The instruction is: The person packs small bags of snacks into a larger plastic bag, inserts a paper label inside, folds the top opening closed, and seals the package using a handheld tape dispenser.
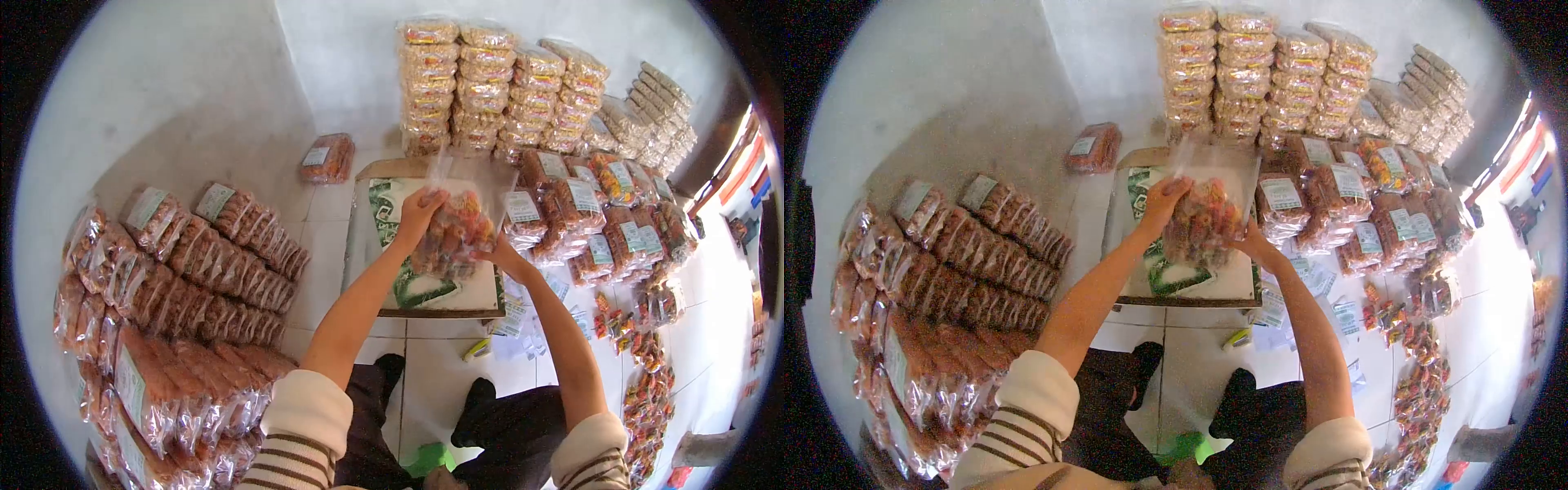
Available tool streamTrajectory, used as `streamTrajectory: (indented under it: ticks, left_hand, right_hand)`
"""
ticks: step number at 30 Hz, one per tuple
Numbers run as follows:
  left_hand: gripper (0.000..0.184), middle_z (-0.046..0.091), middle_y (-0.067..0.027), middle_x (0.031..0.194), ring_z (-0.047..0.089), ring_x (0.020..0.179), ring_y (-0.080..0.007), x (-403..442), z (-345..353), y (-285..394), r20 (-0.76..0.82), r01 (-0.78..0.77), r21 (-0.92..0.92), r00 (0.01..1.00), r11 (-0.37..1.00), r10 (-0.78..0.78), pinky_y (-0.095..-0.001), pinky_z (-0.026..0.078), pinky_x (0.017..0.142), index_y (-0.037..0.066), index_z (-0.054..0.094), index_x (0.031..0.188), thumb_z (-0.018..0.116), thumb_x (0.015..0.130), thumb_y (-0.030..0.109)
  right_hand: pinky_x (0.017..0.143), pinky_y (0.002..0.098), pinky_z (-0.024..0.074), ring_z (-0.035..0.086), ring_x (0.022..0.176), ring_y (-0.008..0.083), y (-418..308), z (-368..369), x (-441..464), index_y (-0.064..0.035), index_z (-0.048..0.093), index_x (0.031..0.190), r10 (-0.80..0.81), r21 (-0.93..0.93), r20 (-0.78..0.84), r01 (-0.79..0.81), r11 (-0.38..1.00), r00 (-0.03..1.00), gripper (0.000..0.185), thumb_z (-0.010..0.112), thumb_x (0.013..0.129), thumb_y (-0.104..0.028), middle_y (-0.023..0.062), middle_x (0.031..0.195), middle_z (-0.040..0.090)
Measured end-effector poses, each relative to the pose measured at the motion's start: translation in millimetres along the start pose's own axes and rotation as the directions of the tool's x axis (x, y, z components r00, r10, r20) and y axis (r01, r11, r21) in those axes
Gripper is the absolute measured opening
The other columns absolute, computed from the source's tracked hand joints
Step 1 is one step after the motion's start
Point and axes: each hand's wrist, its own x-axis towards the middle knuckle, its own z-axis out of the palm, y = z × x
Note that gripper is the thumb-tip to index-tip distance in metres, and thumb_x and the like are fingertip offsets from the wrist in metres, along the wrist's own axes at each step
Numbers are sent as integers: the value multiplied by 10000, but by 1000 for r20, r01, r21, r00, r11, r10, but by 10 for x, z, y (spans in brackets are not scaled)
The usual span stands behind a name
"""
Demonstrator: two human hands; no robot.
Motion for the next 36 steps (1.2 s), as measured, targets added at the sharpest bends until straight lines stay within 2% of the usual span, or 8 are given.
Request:
streamTrajectory:
  ticks: [5,9,11,16,19,22,28,36]
  left_hand:
    - [320,625,-26,780,548,749,-88,-300,-30,176,200,170,-10,966,985,-165,-227,411,677,-4,615,913,584,829,303]
    - [290,637,-37,824,546,761,-88,-602,16,553,78,82,-11,994,997,-81,-225,410,689,19,633,909,598,817,292]
    - [273,643,-60,884,561,810,-95,-639,-41,577,-24,-29,276,999,961,37,-236,416,717,53,649,920,594,812,298]
    - [301,638,-86,933,575,874,-123,-834,-134,702,19,-149,380,988,913,153,-261,424,779,56,646,963,542,841,311]
    - [356,634,-88,947,574,890,-140,-881,-113,618,-44,-101,92,993,991,106,-270,423,816,8,627,981,525,855,325]
    - [426,620,-96,985,562,938,-156,-905,13,703,-115,-55,-107,992,993,42,-281,413,853,-32,596,1019,509,862,354]
    - [498,597,-131,1034,539,996,-190,-789,122,895,-95,-5,-28,995,1000,3,-296,381,891,-26,560,1090,436,886,411]
    - [647,580,-118,1072,491,1071,-194,-633,97,744,-4,104,-24,995,994,-104,-321,300,945,46,547,1143,283,869,569]
  right_hand:
    - [942,315,344,422,1138,195,-427,-162,-255,-71,315,1293,-249,190,-96,263,946,964,704,696,718,-212,88,1238,439]
    - [829,275,400,531,934,138,-723,-91,-463,-32,563,1004,-195,107,-278,233,967,940,319,660,753,-205,59,970,593]
    - [721,250,415,530,818,105,-782,23,-542,-16,603,869,-192,108,-453,267,958,870,221,650,763,-204,39,826,609]
    - [756,270,420,523,824,140,-1103,246,-796,-16,557,962,-287,69,-524,376,924,802,298,680,734,-163,51,878,576]
    - [796,345,416,486,920,285,-1458,311,-1034,-14,550,973,-721,-651,-521,334,682,457,358,707,659,-82,109,953,519]
    - [779,359,422,500,883,308,-1723,309,-1106,-8,564,937,-829,-736,-369,413,536,420,243,635,707,-37,132,927,533]
    - [782,368,432,532,842,287,-1973,184,-707,-12,573,893,-501,-718,168,454,528,849,130,537,786,-75,154,849,547]
    - [782,388,414,460,942,285,-1868,335,-612,-36,514,968,-517,-932,117,274,239,848,375,680,678,-205,100,929,504]
